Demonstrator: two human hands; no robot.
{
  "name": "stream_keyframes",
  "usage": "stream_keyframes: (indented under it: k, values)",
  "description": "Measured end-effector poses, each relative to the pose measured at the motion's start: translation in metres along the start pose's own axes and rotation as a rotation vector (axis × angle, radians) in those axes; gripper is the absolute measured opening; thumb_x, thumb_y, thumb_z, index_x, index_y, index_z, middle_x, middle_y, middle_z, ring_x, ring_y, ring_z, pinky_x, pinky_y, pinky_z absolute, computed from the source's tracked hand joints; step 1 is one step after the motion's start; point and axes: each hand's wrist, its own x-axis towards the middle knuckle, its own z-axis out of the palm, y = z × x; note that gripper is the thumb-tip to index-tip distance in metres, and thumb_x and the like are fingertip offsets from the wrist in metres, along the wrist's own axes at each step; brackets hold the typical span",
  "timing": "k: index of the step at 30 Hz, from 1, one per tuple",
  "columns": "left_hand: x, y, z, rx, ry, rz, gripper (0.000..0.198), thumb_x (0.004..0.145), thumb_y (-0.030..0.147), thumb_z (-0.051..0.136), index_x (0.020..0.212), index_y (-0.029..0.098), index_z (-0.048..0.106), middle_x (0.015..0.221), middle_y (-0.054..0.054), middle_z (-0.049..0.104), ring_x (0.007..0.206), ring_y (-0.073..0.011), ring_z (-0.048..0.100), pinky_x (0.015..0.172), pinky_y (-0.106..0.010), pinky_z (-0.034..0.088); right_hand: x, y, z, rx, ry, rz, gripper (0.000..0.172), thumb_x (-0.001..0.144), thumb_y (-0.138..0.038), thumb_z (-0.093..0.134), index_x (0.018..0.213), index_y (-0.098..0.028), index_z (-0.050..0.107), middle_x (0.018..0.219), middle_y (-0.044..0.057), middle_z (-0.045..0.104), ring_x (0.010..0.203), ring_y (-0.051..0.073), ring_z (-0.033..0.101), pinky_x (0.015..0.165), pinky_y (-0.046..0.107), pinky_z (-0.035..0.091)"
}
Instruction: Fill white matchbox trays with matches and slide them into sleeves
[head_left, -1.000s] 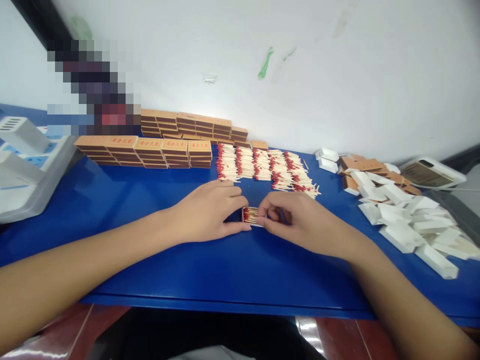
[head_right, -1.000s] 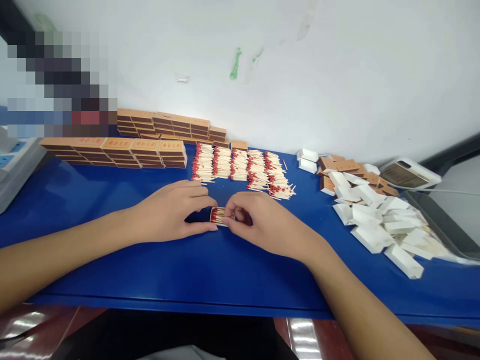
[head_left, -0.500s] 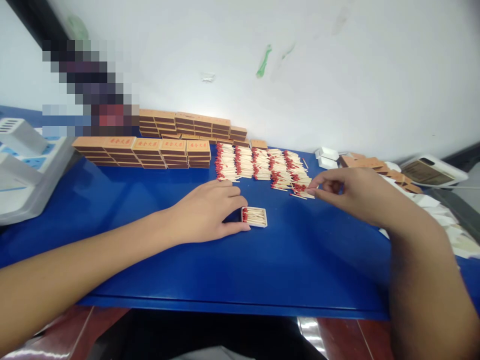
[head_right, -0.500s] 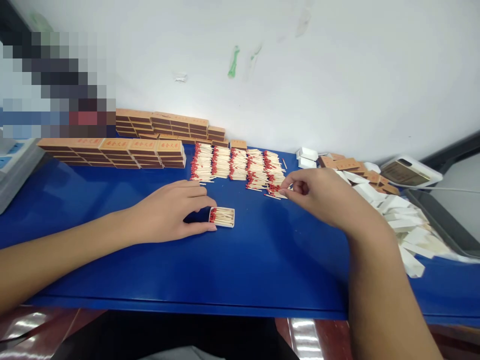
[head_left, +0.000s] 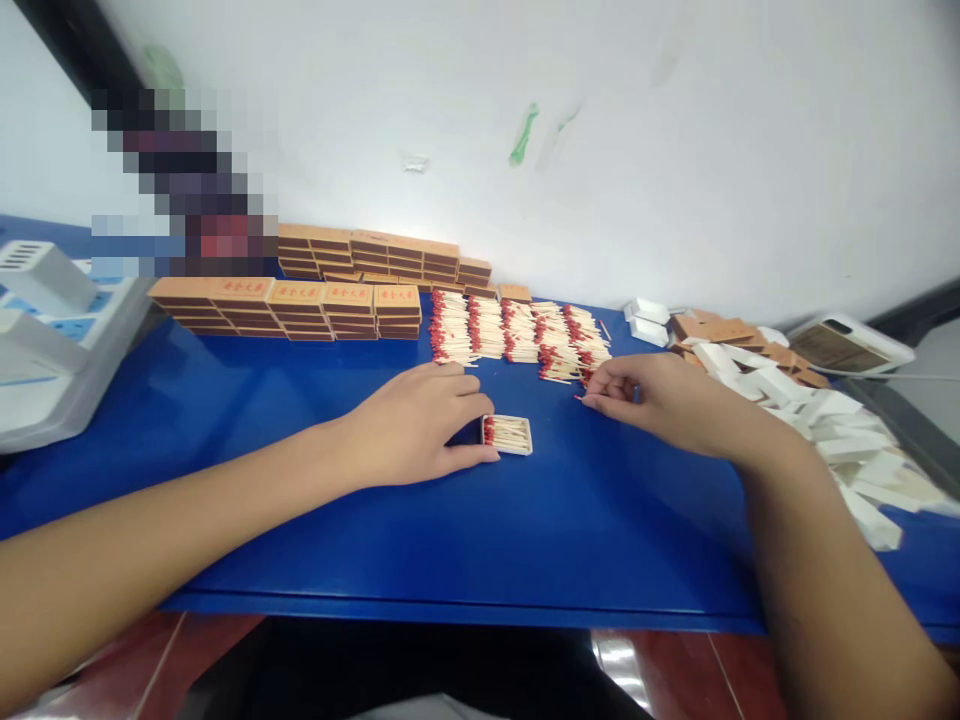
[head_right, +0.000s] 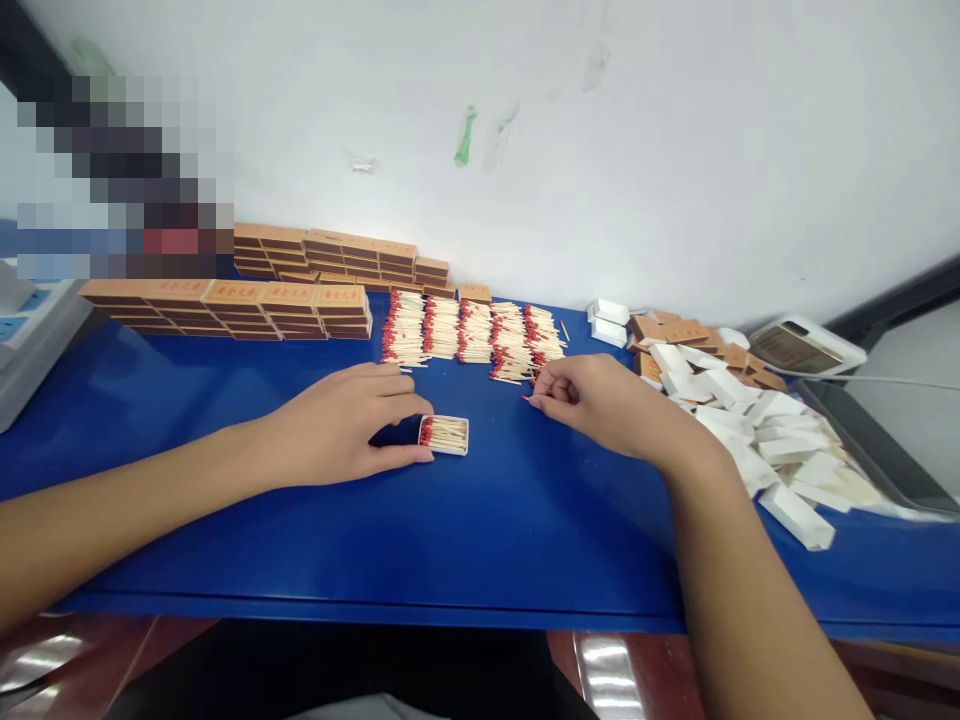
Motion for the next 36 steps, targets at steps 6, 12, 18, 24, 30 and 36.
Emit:
stream_keyframes:
  k: [6, 12, 18, 24, 30, 36]
  values:
    - [0.000, 0.000, 0.000, 0.003, 0.000, -0.002, 0.040, 0.104, 0.050, 0.067, 0.120, 0.015, 0.075, 0.100, -0.006, 0.070, 0.093, -0.0234, 0.064, 0.090, -0.038, 0.047, -0.002, 0.000, 0.002, 0.005, 0.033, -0.006, 0.024, 0.097, -0.045, 0.067, 0.086, -0.024, 0.070, 0.070, 0.001, 0.067, 0.060, 0.017, 0.058, 0.058, 0.031, 0.041]
    - [0.000, 0.001, 0.000, 0.004, -0.004, 0.000, 0.040, 0.104, 0.051, 0.067, 0.120, 0.015, 0.075, 0.100, -0.006, 0.071, 0.092, -0.0229, 0.064, 0.089, -0.038, 0.047, -0.004, 0.001, 0.002, -0.009, -0.078, 0.020, 0.031, 0.100, -0.049, 0.060, 0.084, -0.024, 0.068, 0.070, 0.003, 0.068, 0.060, 0.018, 0.059, 0.056, 0.031, 0.042]
    - [0.000, 0.001, -0.001, 0.012, -0.003, 0.001, 0.039, 0.104, 0.051, 0.066, 0.119, 0.015, 0.075, 0.100, -0.006, 0.071, 0.093, -0.0227, 0.064, 0.091, -0.038, 0.048, -0.004, 0.004, -0.003, -0.088, 0.060, 0.055, 0.021, 0.097, -0.042, 0.066, 0.086, -0.024, 0.069, 0.068, 0.002, 0.066, 0.057, 0.018, 0.056, 0.054, 0.032, 0.037]
    - [0.000, 0.000, 0.000, 0.007, -0.012, -0.009, 0.039, 0.104, 0.051, 0.067, 0.120, 0.016, 0.075, 0.102, -0.006, 0.071, 0.094, -0.0227, 0.064, 0.092, -0.038, 0.047, -0.003, 0.009, -0.005, -0.127, 0.024, 0.105, 0.016, 0.095, -0.034, 0.066, 0.084, -0.024, 0.070, 0.069, 0.003, 0.067, 0.059, 0.019, 0.058, 0.055, 0.032, 0.038]
    - [0.000, 0.001, -0.002, 0.014, -0.018, -0.010, 0.039, 0.104, 0.051, 0.067, 0.120, 0.016, 0.075, 0.102, -0.007, 0.072, 0.094, -0.0231, 0.065, 0.090, -0.038, 0.047, -0.002, 0.004, -0.003, -0.081, -0.020, 0.100, 0.016, 0.094, -0.035, 0.068, 0.084, -0.023, 0.071, 0.070, 0.003, 0.069, 0.060, 0.020, 0.060, 0.056, 0.033, 0.039]
    - [-0.001, 0.001, -0.001, 0.016, -0.021, -0.011, 0.040, 0.104, 0.051, 0.066, 0.121, 0.016, 0.074, 0.103, -0.007, 0.072, 0.097, -0.0237, 0.065, 0.092, -0.038, 0.047, -0.005, 0.006, -0.006, -0.023, -0.007, 0.075, 0.029, 0.098, -0.051, 0.064, 0.092, -0.023, 0.071, 0.073, 0.003, 0.068, 0.063, 0.019, 0.058, 0.058, 0.031, 0.042]
